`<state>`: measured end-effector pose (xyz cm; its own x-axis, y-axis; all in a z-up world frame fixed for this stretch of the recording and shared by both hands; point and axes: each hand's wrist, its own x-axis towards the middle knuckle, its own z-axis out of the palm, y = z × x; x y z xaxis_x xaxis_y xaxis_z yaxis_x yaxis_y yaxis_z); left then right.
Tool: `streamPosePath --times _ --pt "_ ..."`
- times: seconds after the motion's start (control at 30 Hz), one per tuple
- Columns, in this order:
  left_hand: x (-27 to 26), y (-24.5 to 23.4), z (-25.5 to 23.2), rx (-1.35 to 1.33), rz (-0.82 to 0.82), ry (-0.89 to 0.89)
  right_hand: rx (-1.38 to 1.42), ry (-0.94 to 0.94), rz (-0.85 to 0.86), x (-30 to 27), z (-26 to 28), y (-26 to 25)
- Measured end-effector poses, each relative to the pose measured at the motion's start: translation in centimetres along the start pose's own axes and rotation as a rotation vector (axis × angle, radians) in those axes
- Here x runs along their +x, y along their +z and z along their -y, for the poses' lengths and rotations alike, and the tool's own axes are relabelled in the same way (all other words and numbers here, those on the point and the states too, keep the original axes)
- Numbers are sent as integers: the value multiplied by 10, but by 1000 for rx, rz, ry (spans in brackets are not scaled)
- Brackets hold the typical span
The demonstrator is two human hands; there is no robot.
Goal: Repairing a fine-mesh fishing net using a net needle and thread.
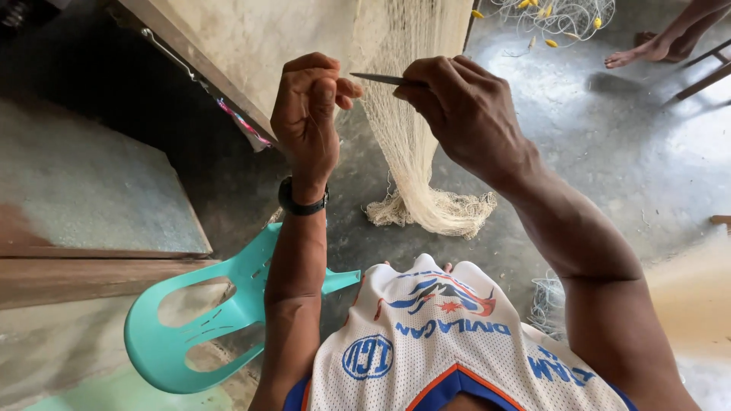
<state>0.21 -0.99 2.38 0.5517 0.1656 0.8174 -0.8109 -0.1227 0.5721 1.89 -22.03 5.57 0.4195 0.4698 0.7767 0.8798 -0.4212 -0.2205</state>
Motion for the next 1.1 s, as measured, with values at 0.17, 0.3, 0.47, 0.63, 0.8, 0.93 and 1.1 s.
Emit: streamPosePath --times 0.17,0.3,0.47,0.63,0.8,0.93,1.1 --pt "3 -1 0 -42 32 2 -49 -31 39 5 4 2" --pt "4 2 5 -308 65 -118 155 -182 -30 2 -7 23" --pt "6 11 0 -578 140 -220 206 -282 -185 0 2 54" --pt "11 15 -6 -428 126 -145 276 -10 -250 15 49 26" --pt "8 17 -7 -187 196 -90 741 74 -636 -10 48 13" --pt "13 11 -2 -64 210 -32 898 259 -813 -37 41 -32" --pt "13 -3 4 -49 233 -34 766 593 -504 -104 10 -64"
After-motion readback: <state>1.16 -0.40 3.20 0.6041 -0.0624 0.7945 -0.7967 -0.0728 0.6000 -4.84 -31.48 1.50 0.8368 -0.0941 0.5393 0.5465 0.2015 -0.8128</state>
